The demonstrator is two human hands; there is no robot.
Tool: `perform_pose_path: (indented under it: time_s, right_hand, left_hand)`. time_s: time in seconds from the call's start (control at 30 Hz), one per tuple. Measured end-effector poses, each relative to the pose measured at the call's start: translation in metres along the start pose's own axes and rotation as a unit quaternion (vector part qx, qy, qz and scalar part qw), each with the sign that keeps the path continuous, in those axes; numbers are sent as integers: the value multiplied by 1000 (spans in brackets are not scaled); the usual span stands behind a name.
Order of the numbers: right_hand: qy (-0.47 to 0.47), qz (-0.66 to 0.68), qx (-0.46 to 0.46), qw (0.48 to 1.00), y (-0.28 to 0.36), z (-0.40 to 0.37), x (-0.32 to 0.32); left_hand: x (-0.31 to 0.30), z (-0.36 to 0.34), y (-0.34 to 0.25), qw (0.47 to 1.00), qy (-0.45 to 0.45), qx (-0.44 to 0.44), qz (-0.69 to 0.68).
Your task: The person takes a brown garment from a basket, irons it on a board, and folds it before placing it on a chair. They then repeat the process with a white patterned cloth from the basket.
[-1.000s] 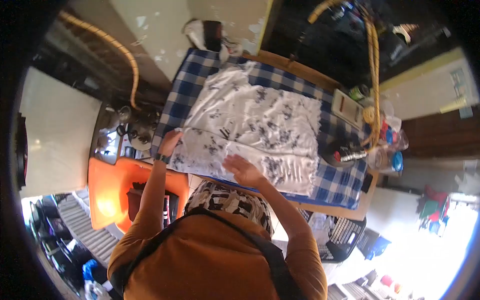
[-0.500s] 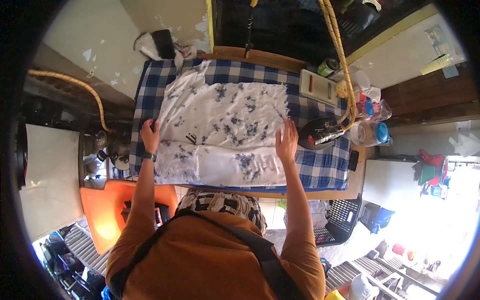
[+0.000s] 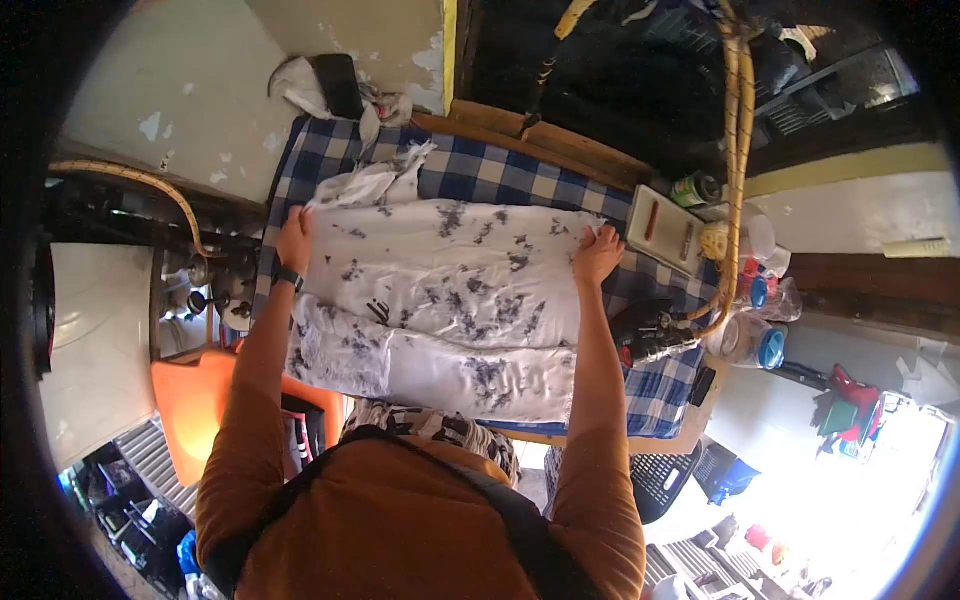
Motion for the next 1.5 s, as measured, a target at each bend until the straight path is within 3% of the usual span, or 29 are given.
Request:
perform_pose_path:
  time_s: [0.03, 0.1, 0.13, 0.17, 0.2, 0.27, 0.33, 0.4, 0.43, 0.5, 0.53, 0.6, 0.67, 0.73, 0.83, 0.93, 1.0, 1.03, 1.07, 1.13, 1.17, 1.2, 1.27, 1.3, 1.33, 1.4, 1.43, 1.47, 1.5]
  right_hand:
    - [36, 31, -6, 999, -5, 6, 6]
    - [51, 87, -27, 995, -12, 16, 13]
    - [52, 127, -12, 990, -30, 21, 29]
    - [129, 117, -5, 985, -20, 27, 22]
    - [205, 107, 0, 973, -8, 30, 13]
    - [244, 168, -46, 954, -6, 31, 17]
    - [220, 136, -94, 961, 0, 33, -6]
    - [189, 92, -129, 969, 3, 25, -52]
    - [187, 142, -92, 968, 11, 14, -83]
    - [169, 207, -31, 963, 28, -18, -149]
    - [164, 199, -22, 966, 25, -37, -168]
    - [131, 189, -127, 965, 31, -71, -206]
    - [134, 202, -99, 965, 17, -109, -213]
    - [122, 201, -184, 954, 23, -136, -217]
    - [141, 220, -167, 951, 11, -171, -201]
    - [144, 213, -155, 954, -3, -194, -188]
    - [153, 186, -133, 961, -11, -205, -183]
    - [152, 187, -136, 961, -12, -207, -185]
    - [154, 116, -162, 968, -4, -208, -185]
    - [157, -26, -211, 964, 18, -214, -183]
    - [143, 0, -214, 966, 32, -213, -180]
    - [183, 56, -185, 964, 40, -213, -169]
    - [153, 102, -205, 961, 63, -216, -149]
    - [176, 79, -205, 960, 70, -220, -140]
    - [173, 85, -208, 959, 74, -225, -136]
    - [189, 3, -200, 961, 63, -237, -118]
    - [226, 11, -176, 958, 56, -237, -109]
    - [227, 13, -181, 957, 60, -233, -108]
    - [198, 10, -179, 964, 64, -228, -113]
  left_hand:
    - [5, 5, 0, 997, 52, -26, -55]
    - [-2, 25, -21, 990, 26, 8, -140]
    - [3, 37, -29, 992, 90, 15, -91]
    - [10, 49, -31, 987, 153, 18, -40]
    - [29, 62, -24, 978, 194, 27, -72]
    - [39, 68, -12, 968, 232, 27, -97]
    - [27, 73, -21, 889, 303, -54, -340]
    - [-21, 63, -22, 884, 282, -58, -369]
    - [-51, 54, -26, 875, 269, -62, -398]
    - [-120, 26, -50, 887, 282, 13, -364]
    - [-121, 8, -23, 866, 308, -14, -394]
    - [-152, -32, -7, 869, 299, -22, -393]
    - [-152, -71, 24, 874, 325, -12, -361]
    - [-151, -107, 26, 881, 311, -12, -355]
    - [-140, -143, 34, 910, 279, -29, -307]
    - [-135, -159, 37, 917, 254, 9, -309]
    - [-125, -170, 52, 936, 272, 50, -217]
    - [-119, -180, 59, 948, 231, 57, -212]
    - [-111, -185, 63, 949, 227, 55, -212]
    - [-90, -202, 71, 929, 333, -22, -158]
    - [-117, -198, 30, 946, 301, -42, -113]
    - [-108, -201, 36, 947, 298, -45, -111]
    - [-109, -200, 38, 967, 25, 140, -210]
    - [-91, -207, 57, 895, 154, -64, -413]
    - [-97, -202, 65, 898, 148, -62, -409]
    - [-88, -199, 64, 693, 337, -194, -607]
    - [-87, -188, 67, 754, 322, -188, -541]
    - [-80, -179, 61, 755, 317, -190, -542]
    - [-88, -158, 57, 910, 156, -101, -371]
Point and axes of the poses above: each hand's wrist, its own z-axis towards the middle knuckle, its own x-axis out of the palm, y = z × x, the point moved 6 cm from there along z, towards the middle knuckle, and after that the axes turned 3 degrees about z, right-handed, at the moved point
